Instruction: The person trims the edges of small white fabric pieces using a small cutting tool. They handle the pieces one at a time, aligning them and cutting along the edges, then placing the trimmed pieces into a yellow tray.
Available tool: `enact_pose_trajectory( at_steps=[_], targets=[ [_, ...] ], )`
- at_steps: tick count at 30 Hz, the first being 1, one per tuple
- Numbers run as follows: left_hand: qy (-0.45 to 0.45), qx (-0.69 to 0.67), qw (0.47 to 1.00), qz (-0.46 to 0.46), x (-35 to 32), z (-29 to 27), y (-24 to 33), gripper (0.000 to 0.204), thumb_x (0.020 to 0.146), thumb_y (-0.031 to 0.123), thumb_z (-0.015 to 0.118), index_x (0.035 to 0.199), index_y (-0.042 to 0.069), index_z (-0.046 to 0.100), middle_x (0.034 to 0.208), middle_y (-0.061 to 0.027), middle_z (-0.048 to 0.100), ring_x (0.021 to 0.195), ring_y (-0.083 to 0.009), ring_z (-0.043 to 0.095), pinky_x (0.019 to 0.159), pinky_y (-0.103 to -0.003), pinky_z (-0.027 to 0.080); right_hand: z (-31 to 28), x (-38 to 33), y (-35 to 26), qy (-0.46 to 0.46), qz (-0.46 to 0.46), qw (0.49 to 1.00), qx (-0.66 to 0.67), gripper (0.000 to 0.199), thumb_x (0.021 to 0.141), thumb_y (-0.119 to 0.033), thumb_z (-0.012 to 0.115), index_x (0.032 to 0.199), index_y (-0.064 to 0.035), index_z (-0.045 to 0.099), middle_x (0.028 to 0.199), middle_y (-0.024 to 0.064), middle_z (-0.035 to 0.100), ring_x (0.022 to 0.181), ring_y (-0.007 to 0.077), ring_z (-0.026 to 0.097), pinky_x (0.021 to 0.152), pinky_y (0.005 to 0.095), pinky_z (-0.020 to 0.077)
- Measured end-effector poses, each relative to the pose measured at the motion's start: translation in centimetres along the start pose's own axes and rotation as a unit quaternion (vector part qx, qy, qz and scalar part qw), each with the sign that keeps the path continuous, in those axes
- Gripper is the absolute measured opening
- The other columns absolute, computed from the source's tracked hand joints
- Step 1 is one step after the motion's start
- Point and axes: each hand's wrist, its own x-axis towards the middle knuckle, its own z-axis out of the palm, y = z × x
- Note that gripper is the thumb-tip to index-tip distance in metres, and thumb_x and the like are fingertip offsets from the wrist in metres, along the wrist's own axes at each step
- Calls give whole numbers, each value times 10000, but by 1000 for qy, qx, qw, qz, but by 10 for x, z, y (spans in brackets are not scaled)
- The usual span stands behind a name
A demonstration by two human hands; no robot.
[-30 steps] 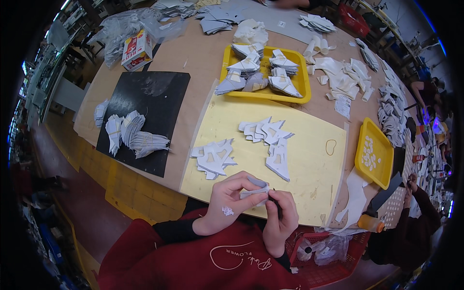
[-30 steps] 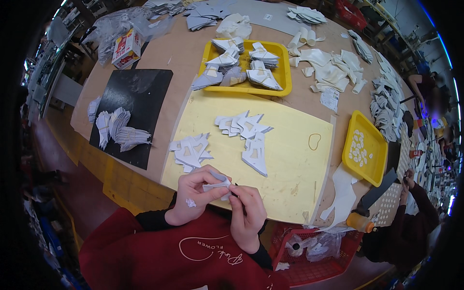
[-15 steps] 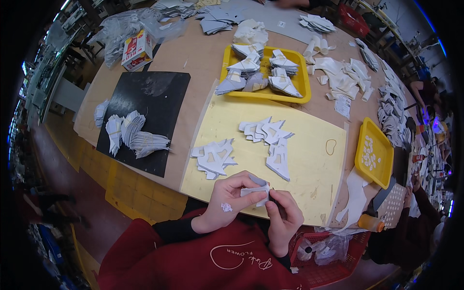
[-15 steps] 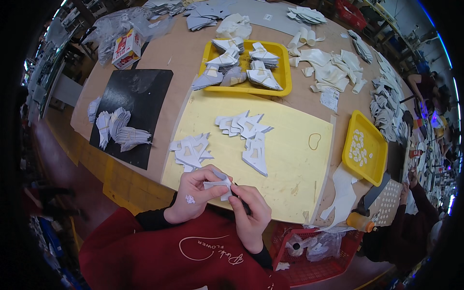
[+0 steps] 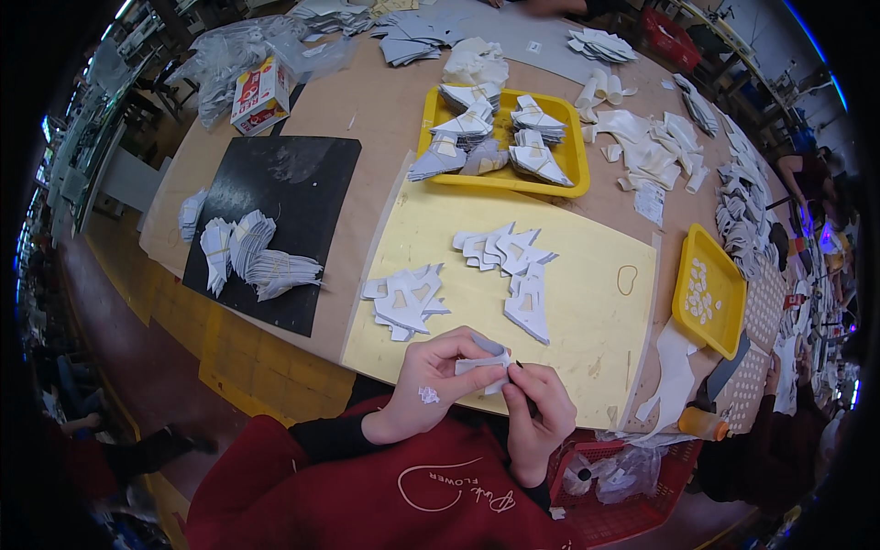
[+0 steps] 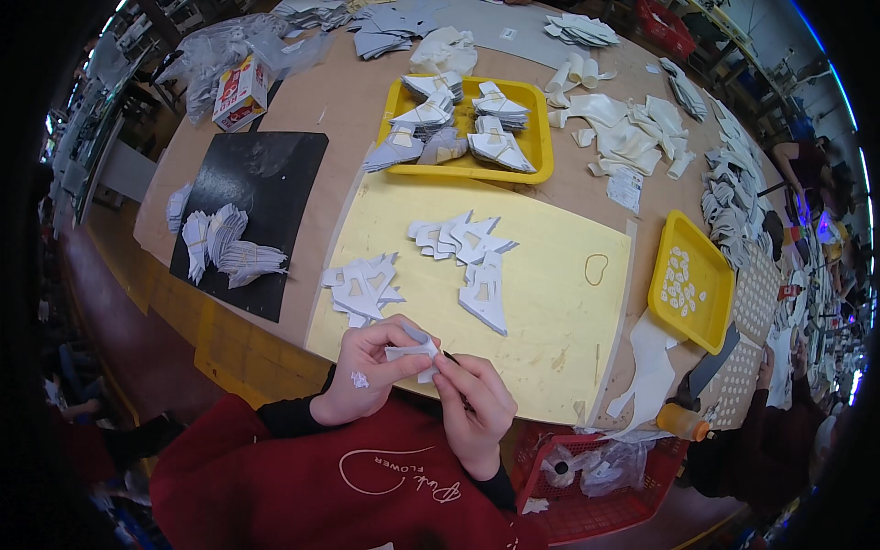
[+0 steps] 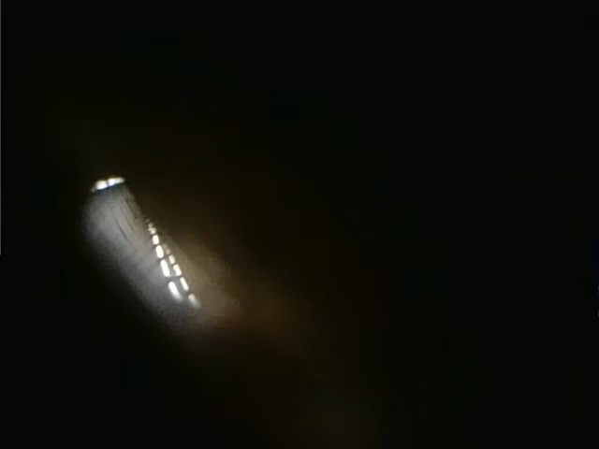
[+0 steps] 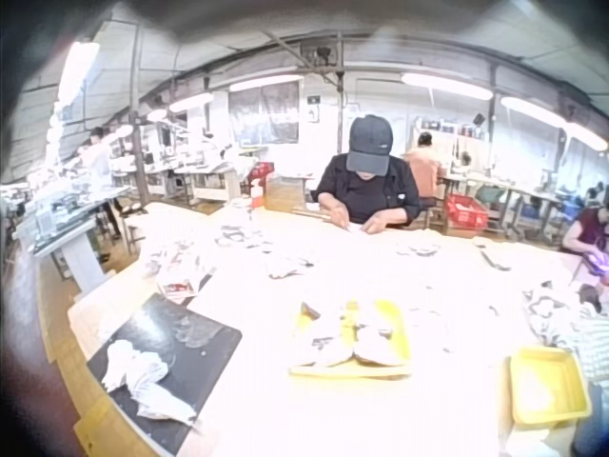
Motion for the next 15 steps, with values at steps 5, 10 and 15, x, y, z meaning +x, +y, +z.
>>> enact_pose_trajectory(
  at_steps=[5,10,15],
  targets=[
    [6,-12,1000,-23,0,0,2,88,862,-32,680,947,-48,663,1025,-98,622,961,-145,609,855,-275,497,-1,1,0,-5,-7,1000,-16,269,774,79,724,1033,8,714,871,119,657,667,134,586,552,226,439],
    [6,26,1000,12,-1,0,0,95,856,-40,683,949,-47,667,1031,-110,623,969,-155,614,852,-281,505,4,-2,-1,11,6,1000,9,238,801,76,696,1032,22,697,887,136,658,702,174,612,590,249,466],
    [26,81,995,56,-3,5,3,114,846,-52,686,959,-48,670,1035,-119,624,981,-167,619,857,-286,511,9,-3,-4,13,-15,1000,-23,223,827,86,650,1041,24,662,902,144,644,722,196,606,612,268,471]
  ],
)
